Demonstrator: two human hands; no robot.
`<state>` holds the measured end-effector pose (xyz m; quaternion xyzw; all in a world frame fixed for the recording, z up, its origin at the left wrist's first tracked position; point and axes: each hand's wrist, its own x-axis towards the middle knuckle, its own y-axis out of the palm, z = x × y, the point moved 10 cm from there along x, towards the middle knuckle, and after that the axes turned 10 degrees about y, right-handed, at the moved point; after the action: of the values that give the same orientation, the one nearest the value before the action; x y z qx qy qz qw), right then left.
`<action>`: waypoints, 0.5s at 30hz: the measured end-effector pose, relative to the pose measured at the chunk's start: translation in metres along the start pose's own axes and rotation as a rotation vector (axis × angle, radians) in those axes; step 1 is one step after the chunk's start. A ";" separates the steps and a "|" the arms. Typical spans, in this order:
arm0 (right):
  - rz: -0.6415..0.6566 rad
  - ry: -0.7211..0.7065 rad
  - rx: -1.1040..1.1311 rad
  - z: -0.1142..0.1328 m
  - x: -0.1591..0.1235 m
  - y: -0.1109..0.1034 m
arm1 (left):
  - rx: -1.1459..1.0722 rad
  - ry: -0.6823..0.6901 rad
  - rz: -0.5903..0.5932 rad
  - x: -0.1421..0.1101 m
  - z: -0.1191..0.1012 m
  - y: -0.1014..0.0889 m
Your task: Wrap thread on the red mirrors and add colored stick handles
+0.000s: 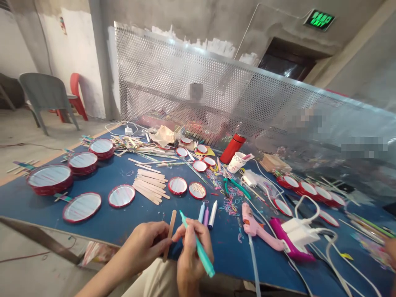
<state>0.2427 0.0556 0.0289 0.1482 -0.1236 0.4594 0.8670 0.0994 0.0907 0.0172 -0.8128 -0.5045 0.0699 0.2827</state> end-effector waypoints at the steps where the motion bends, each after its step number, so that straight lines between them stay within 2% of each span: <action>1: 0.010 -0.028 0.008 0.003 -0.002 0.001 | 0.002 0.002 -0.004 -0.001 -0.001 0.000; 5: 0.049 -0.163 0.061 0.022 -0.010 0.005 | 0.046 0.003 -0.032 -0.003 -0.004 -0.001; 8: 0.066 -0.201 0.054 0.031 -0.011 0.008 | 0.078 0.004 -0.038 -0.003 -0.006 -0.003; 15: 0.107 -0.205 -0.039 0.025 -0.012 0.010 | 0.090 0.022 -0.015 -0.002 -0.007 -0.002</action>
<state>0.2261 0.0427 0.0494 0.1705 -0.2281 0.4849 0.8269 0.0996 0.0868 0.0243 -0.7963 -0.5038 0.0816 0.3249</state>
